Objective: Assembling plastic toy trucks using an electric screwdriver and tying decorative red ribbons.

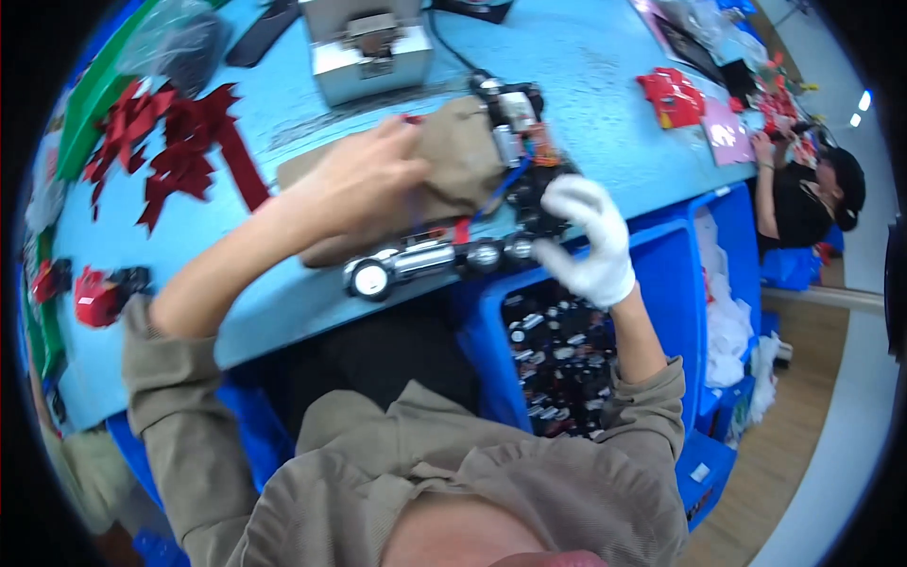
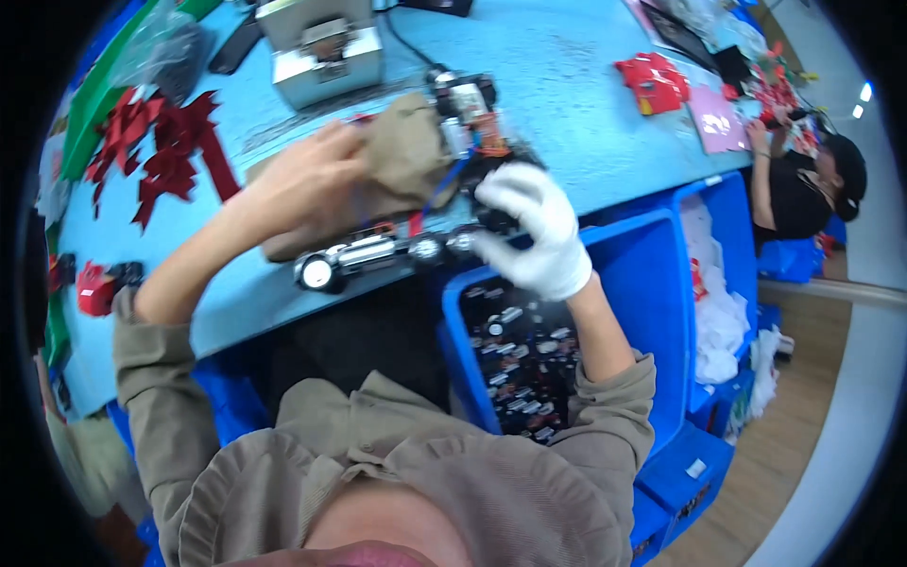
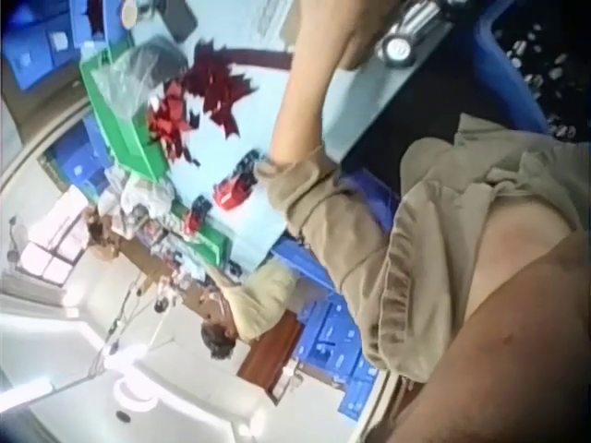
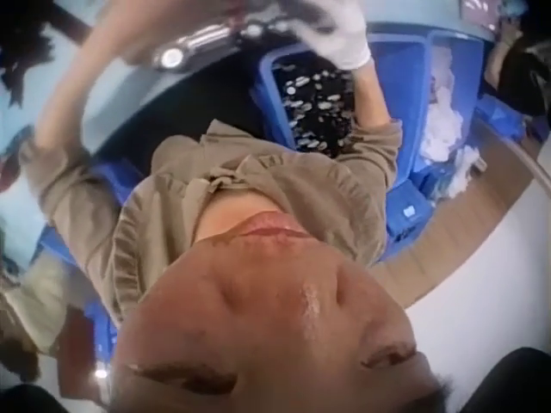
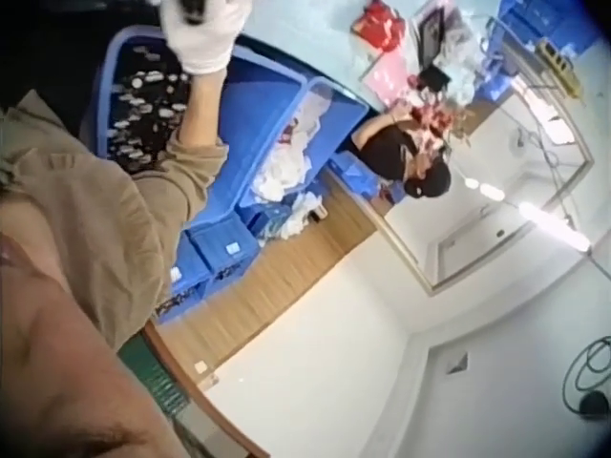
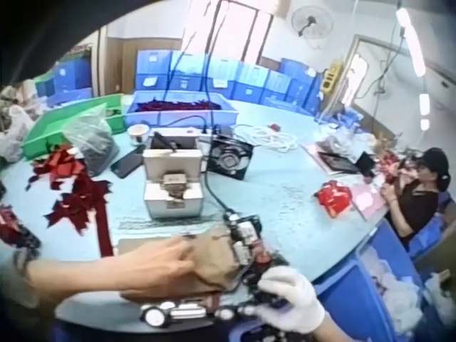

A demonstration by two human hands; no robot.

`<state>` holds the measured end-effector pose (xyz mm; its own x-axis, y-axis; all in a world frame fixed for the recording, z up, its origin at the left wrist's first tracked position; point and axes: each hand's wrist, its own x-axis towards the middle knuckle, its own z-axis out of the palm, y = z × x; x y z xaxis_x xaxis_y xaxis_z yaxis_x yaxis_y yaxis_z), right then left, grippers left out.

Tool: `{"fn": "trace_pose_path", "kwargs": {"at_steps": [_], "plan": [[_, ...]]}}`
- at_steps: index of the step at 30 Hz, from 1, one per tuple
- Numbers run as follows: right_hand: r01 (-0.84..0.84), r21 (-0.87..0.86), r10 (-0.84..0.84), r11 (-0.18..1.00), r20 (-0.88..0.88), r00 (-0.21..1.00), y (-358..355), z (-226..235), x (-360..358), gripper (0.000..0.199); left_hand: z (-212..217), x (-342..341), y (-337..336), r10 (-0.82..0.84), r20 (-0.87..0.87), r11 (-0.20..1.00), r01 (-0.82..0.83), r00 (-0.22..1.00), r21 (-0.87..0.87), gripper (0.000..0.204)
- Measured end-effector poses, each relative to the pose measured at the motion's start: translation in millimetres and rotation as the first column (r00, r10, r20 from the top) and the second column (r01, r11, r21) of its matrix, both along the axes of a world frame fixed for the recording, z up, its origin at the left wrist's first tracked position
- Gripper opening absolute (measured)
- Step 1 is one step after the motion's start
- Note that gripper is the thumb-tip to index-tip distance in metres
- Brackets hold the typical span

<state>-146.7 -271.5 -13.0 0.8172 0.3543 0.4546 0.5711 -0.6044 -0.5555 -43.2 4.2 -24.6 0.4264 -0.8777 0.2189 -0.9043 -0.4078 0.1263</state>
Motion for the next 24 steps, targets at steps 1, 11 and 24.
{"fn": "trace_pose_path", "kwargs": {"at_steps": [1, 11, 24], "plan": [[0.078, -0.059, -0.074, 0.995, 0.070, 0.995, -18.3, 1.7, 14.9, 0.041, 3.5, 3.9, 5.6, 0.052, 0.043, 0.999, -0.052, 0.998, 0.006, 0.018], [0.861, -0.304, -0.895, 0.407, 0.058, 0.443, -272.0, -7.3, 209.2, 0.074, 13.4, 19.4, 71.2, 0.352, 0.011, 0.909, -0.345, 0.936, 0.234, 0.012], [0.701, 0.024, -0.580, 0.712, -0.542, 0.608, -332.9, -21.7, 253.5, 0.064, 9.8, 24.3, 83.6, 0.262, -0.616, 0.962, -0.254, 0.743, 0.103, 0.014]]}}
